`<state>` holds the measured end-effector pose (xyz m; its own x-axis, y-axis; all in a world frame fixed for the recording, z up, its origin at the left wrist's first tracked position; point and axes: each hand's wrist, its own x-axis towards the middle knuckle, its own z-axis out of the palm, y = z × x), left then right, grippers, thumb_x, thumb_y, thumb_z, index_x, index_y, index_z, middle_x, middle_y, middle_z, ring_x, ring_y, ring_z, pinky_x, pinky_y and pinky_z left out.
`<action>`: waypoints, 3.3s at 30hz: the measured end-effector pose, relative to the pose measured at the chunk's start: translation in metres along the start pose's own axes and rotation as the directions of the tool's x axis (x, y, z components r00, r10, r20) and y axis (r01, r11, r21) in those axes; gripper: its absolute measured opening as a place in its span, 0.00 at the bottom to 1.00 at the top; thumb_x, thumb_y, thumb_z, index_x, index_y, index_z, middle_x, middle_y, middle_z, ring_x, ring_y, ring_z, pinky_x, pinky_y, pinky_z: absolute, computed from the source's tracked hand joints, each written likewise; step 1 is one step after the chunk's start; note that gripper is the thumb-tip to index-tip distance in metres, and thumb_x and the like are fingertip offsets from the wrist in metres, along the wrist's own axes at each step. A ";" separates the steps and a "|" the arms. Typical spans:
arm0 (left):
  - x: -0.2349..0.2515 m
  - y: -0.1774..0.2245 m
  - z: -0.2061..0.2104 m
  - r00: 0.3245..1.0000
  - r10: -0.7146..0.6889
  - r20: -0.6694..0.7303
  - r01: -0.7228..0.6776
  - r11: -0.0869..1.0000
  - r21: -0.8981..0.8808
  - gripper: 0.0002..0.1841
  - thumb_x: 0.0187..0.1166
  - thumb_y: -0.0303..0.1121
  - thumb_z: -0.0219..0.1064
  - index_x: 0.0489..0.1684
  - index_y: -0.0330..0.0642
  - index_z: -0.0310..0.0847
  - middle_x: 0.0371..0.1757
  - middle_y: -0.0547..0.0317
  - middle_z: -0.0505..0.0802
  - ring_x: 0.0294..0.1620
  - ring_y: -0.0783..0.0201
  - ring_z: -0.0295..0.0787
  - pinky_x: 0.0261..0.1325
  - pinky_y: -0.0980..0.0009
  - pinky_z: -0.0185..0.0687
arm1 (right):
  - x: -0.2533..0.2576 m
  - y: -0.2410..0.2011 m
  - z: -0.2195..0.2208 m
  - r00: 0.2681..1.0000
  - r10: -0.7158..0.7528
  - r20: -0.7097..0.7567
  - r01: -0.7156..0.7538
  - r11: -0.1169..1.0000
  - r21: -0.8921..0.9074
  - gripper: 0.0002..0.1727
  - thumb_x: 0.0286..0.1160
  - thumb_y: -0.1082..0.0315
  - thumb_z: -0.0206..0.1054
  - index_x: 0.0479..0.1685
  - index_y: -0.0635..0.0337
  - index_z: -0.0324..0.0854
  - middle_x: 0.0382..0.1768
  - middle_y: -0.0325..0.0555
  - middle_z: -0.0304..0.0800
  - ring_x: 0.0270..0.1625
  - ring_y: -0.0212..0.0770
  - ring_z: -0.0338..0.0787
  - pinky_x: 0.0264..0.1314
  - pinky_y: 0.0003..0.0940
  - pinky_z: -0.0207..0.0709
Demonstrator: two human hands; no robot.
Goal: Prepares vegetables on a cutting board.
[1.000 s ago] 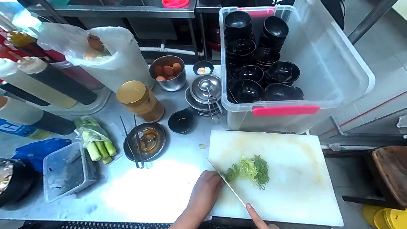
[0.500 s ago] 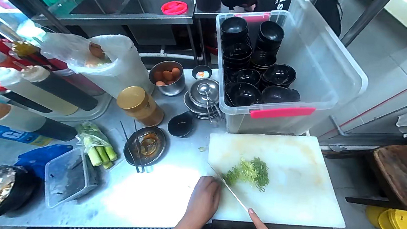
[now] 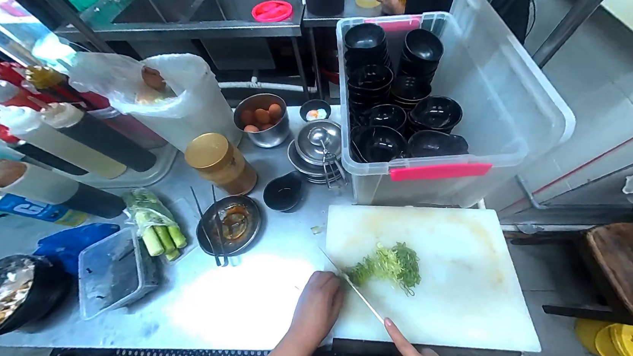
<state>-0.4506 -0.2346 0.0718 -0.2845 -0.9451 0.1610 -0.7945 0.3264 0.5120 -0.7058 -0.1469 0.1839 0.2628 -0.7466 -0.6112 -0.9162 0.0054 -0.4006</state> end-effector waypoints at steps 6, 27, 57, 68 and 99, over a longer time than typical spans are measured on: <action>0.001 0.000 -0.001 1.000 -0.009 -0.022 0.008 1.000 -0.015 0.10 0.81 0.37 0.64 0.37 0.48 0.92 0.46 0.64 0.94 0.57 0.64 0.89 0.66 0.69 0.83 | -0.009 0.008 0.007 0.998 -0.017 0.061 0.014 0.999 0.041 0.43 0.86 0.68 0.53 0.97 0.24 0.40 0.38 0.64 0.90 0.37 0.67 0.92 0.38 0.65 0.84; -0.004 -0.004 -0.005 0.999 -0.035 -0.001 0.035 0.999 -0.027 0.12 0.84 0.39 0.62 0.40 0.48 0.93 0.50 0.62 0.94 0.61 0.63 0.88 0.69 0.67 0.82 | -0.009 0.004 -0.002 0.999 -0.033 0.020 0.032 0.999 0.028 0.40 0.89 0.66 0.49 0.97 0.25 0.41 0.38 0.61 0.92 0.39 0.65 0.93 0.42 0.64 0.85; 0.004 -0.008 -0.011 0.989 -0.122 0.082 0.119 0.992 0.041 0.13 0.75 0.46 0.68 0.41 0.46 0.90 0.55 0.54 0.91 0.61 0.56 0.88 0.65 0.60 0.86 | -0.020 0.064 0.000 0.996 0.083 0.020 -0.086 0.962 0.258 0.40 0.90 0.63 0.49 0.99 0.30 0.36 0.39 0.63 0.93 0.36 0.64 0.93 0.45 0.67 0.83; 0.014 -0.031 -0.054 0.985 -0.016 -0.174 0.048 0.982 0.182 0.17 0.72 0.48 0.65 0.45 0.50 0.93 0.56 0.55 0.93 0.63 0.46 0.85 0.66 0.44 0.80 | -0.065 0.074 -0.028 0.979 0.160 -0.127 -0.134 0.973 0.186 0.34 0.90 0.51 0.55 0.95 0.27 0.54 0.53 0.67 0.89 0.48 0.67 0.91 0.49 0.66 0.84; 0.070 0.082 0.069 0.915 0.392 0.101 -0.404 0.893 0.197 0.38 0.80 0.69 0.51 0.90 0.65 0.66 0.92 0.55 0.67 0.94 0.43 0.53 0.89 0.34 0.50 | -0.182 0.121 -0.053 0.876 0.188 -0.444 -0.196 0.980 0.028 0.22 0.83 0.57 0.68 0.73 0.49 0.82 0.51 0.68 0.85 0.47 0.69 0.89 0.39 0.65 0.81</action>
<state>-0.5728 -0.2731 0.0669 -0.6257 -0.7346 0.2624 -0.7002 0.6772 0.2263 -0.8801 -0.0461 0.2832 -0.0761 -0.9486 -0.3071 -0.9413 0.1699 -0.2917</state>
